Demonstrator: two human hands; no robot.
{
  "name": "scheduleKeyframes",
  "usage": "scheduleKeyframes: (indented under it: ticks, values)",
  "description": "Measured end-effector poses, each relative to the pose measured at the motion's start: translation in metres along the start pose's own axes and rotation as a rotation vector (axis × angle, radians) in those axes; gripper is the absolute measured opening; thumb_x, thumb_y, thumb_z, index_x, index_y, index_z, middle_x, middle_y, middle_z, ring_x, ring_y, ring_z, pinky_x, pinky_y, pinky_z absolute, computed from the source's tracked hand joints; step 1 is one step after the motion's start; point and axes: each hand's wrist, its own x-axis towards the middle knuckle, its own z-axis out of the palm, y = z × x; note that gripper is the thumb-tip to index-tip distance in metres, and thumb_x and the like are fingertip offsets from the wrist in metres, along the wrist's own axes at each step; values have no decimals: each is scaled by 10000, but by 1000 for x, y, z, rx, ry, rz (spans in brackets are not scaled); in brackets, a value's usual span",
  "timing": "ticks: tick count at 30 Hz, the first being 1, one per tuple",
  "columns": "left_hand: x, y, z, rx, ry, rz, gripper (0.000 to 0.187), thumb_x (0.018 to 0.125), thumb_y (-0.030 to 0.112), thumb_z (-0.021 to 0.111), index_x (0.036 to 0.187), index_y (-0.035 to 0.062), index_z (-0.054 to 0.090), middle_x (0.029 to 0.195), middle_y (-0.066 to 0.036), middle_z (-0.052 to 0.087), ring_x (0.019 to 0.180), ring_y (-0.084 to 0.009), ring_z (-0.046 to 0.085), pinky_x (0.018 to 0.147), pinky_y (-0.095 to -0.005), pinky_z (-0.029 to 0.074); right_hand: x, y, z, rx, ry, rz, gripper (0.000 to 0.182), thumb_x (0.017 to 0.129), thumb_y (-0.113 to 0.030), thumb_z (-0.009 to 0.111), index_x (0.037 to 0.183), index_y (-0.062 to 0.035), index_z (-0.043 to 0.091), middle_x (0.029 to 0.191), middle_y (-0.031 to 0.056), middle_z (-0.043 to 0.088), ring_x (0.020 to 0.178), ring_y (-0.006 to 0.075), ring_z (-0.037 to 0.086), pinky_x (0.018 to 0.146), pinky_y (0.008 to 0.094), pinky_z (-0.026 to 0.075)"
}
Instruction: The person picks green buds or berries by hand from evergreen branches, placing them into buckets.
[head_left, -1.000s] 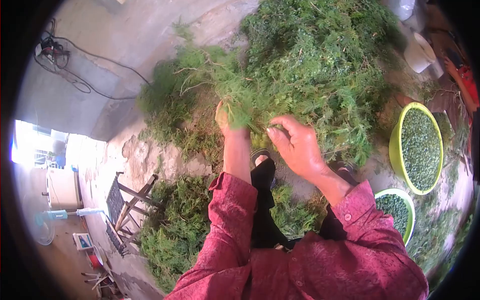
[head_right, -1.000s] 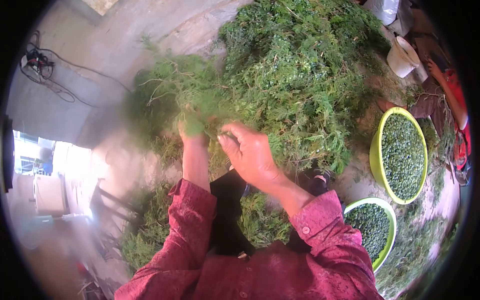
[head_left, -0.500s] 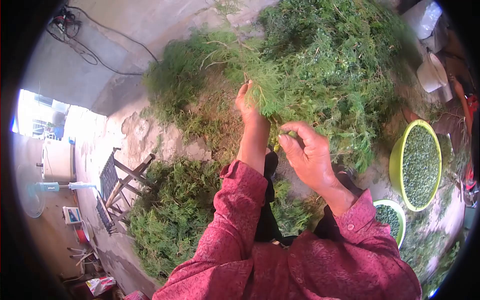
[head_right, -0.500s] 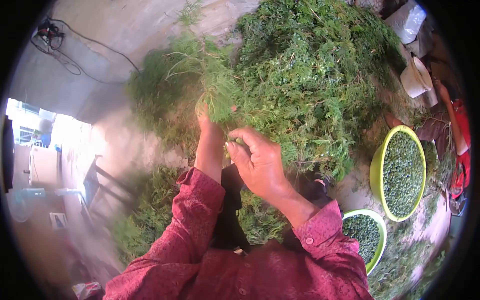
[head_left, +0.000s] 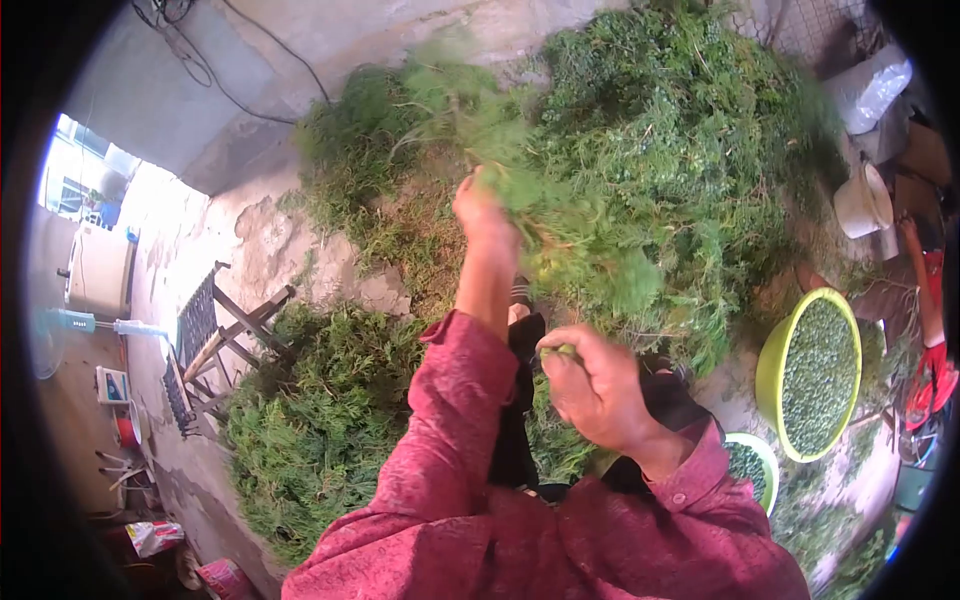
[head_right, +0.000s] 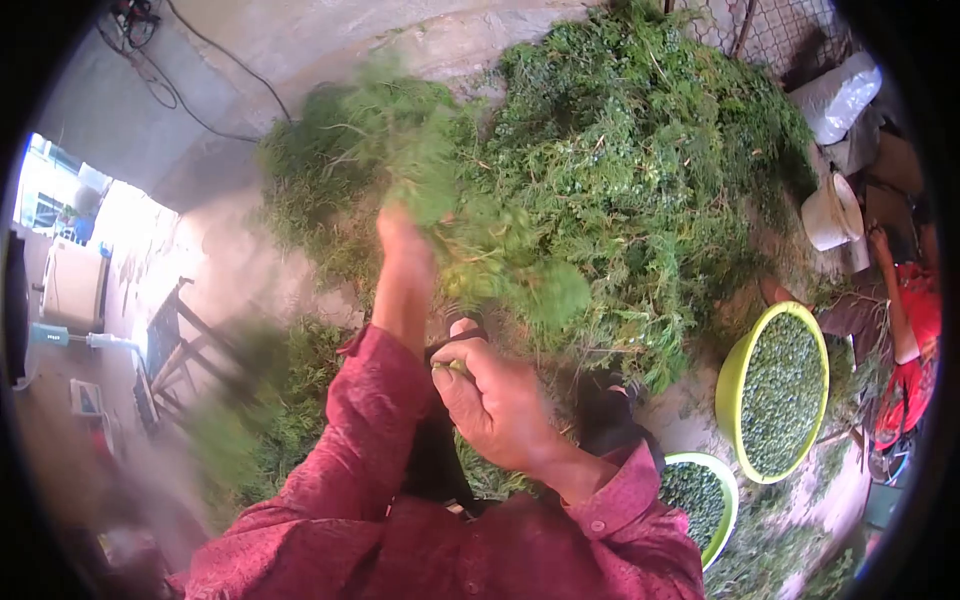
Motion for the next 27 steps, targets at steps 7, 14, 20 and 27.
scheduleKeyframes:
  ticks: [7, 14, 20, 27]
  values:
    - [16, 11, -18, -164, 71, 70, 178, 809, 143, 569, 955, 43, 549, 821, -67, 592, 708, -181, 584, 605, -327, 491, 23, 10, -25, 870, -98, 380, 139, 849, -80, 463, 981, -41, 445, 887, 100, 556, 585, 102, 519, 388, 164, 308]
    - [0, 11, 0, -112, 74, 162, 107, 851, 131, 513, 843, 25, 523, 712, -34, 554, 582, -143, 527, 524, -268, 443, 44, 45, -18, 906, -45, 438, 284, 831, -218, 584, 1009, -72, 417, 913, 83, 563, 614, 107, 528, 384, 143, 295]
    - [-13, 7, 13, 1, -37, 277, 137, 862, 123, 496, 762, 29, 500, 665, 9, 502, 569, -82, 452, 508, -245, 382, 66, 36, -5, 1105, 71, 588, 353, 803, -247, 621, 1059, -101, 428, 848, 76, 552, 623, 127, 522, 381, 157, 307]
    - [-7, 3, 10, 114, -101, 382, 177, 861, 118, 494, 706, 31, 489, 648, 34, 466, 578, -55, 365, 506, -230, 327, 68, 48, -8, 1053, 53, 602, 160, 797, -152, 597, 899, -62, 513, 747, 96, 506, 569, 133, 481, 388, 183, 281]
